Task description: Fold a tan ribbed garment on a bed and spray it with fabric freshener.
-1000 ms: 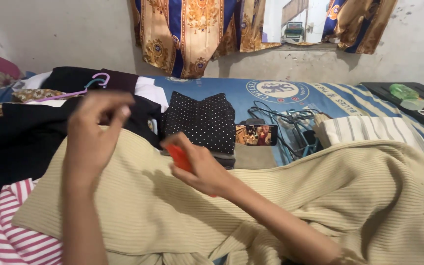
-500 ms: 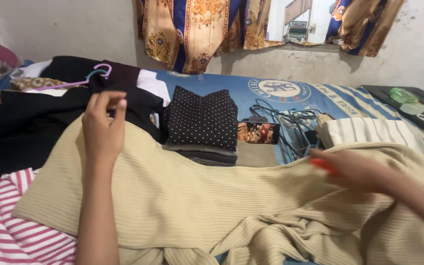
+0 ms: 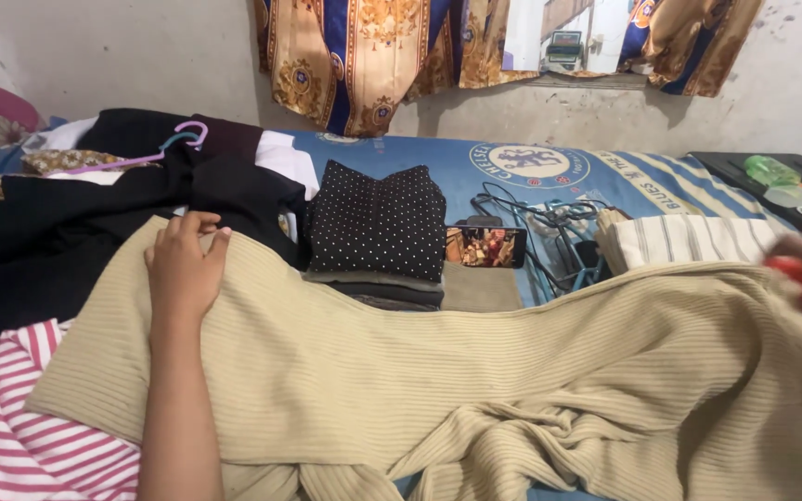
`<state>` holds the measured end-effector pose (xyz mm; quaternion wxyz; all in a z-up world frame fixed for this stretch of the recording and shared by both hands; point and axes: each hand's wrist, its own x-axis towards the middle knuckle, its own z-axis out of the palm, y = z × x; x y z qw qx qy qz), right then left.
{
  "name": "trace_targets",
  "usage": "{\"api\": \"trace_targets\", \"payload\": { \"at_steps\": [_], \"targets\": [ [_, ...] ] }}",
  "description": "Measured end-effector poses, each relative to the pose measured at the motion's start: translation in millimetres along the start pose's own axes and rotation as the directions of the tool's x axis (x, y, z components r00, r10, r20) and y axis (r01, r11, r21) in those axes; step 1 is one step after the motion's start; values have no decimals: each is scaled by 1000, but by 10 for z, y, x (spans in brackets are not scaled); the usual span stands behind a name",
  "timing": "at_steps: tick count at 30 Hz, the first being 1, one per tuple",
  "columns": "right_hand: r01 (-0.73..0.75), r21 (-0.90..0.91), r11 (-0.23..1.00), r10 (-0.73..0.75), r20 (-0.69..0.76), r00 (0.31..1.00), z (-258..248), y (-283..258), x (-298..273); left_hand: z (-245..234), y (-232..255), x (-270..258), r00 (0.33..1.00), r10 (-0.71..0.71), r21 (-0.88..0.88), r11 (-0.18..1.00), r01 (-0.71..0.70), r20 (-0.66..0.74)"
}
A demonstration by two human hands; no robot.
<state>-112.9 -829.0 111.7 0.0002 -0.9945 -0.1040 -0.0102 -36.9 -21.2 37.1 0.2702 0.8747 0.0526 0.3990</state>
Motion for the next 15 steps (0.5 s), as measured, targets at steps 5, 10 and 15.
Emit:
{"api": "trace_targets", "payload": {
  "at_steps": [5,10,15],
  "targets": [
    [28,41,999,-27,-35,999,-293,-2113,581,61,-89,12,997,81,95,992,-81,10],
    [403,-55,914,-405,-190,894,589,-2615,1813,59,-121,40,996,84,118,989,-88,32],
    [265,-290,920,-240,118,964,971,-3431,2161,49,-157,84,995,78,129,988,-86,64]
  ]
}}
